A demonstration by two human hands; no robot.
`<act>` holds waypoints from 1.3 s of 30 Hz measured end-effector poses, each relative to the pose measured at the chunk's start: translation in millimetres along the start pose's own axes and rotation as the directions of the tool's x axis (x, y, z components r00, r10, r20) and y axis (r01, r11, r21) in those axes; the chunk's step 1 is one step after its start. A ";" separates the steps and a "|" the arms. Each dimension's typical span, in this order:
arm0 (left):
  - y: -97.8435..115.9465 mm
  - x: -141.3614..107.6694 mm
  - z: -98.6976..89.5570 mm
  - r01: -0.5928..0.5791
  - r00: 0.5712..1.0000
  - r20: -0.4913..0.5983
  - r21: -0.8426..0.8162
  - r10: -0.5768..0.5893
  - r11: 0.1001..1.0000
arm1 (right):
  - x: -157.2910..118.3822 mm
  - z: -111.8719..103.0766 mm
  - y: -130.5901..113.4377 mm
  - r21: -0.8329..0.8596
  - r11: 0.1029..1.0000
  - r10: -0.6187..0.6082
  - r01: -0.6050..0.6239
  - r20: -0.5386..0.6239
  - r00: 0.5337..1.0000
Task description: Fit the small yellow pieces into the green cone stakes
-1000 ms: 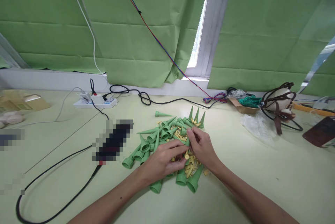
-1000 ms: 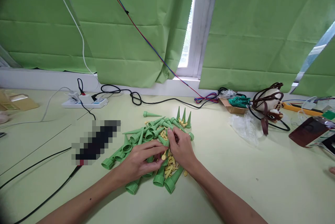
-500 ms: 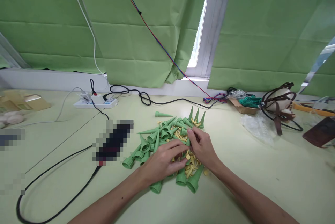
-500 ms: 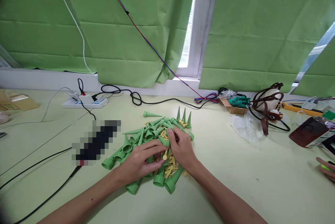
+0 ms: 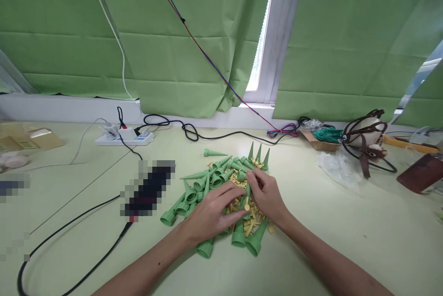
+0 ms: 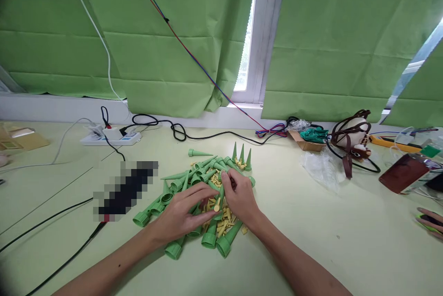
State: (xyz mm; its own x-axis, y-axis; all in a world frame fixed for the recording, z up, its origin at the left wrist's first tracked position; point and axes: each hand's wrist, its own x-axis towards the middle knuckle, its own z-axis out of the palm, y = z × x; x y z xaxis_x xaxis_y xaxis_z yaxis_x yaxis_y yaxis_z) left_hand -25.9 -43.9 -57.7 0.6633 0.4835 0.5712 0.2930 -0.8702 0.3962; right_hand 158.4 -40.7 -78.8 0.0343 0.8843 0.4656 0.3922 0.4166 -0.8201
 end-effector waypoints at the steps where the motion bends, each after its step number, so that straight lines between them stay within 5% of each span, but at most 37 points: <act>1: -0.2 -0.2 -0.8 0.000 1.000 0.000 -0.003 0.000 1.000 | 0.1 -0.2 -0.1 -0.010 1.000 -0.006 0.006 -0.003 1.000; 6: -1.5 0.2 -2.3 0.011 1.000 -0.021 -0.018 -0.012 1.000 | 3.4 -4.7 -4.3 -0.087 0.994 -0.076 0.072 -0.040 0.996; 15: -2.6 0.3 -2.0 0.083 0.968 -0.240 0.022 -0.075 0.996 | 10.0 -17.1 -30.0 -0.251 0.910 -0.342 0.329 -0.008 0.940; 20: -3.6 1.5 -2.0 0.062 0.954 -0.297 0.032 -0.050 0.998 | 28.5 -38.3 -37.4 -0.291 0.919 -0.316 0.266 -0.141 0.938; 25: -3.5 1.3 -0.7 0.052 0.952 -0.304 0.039 -0.038 0.998 | 48.0 -64.0 -17.5 -0.412 0.894 -0.305 0.177 -0.270 0.913; 33: -4.4 2.5 0.3 0.062 0.957 -0.285 0.047 -0.046 0.997 | 48.8 -67.7 36.0 -0.526 0.847 -0.228 0.079 -0.224 0.948; 39: -2.5 2.2 0.1 0.072 0.966 -0.253 0.076 -0.051 0.995 | 46.9 -66.7 41.2 -0.504 0.863 -0.186 0.027 -0.268 0.945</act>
State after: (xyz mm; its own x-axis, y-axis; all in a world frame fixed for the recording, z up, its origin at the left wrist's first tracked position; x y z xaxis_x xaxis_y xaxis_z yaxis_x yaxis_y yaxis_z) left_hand -25.1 -40.7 -57.4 0.4515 0.5356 0.7136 0.3915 -0.8376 0.3810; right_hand 237.5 3.9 -68.6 0.2057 0.7019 0.6820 0.8029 0.2775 -0.5277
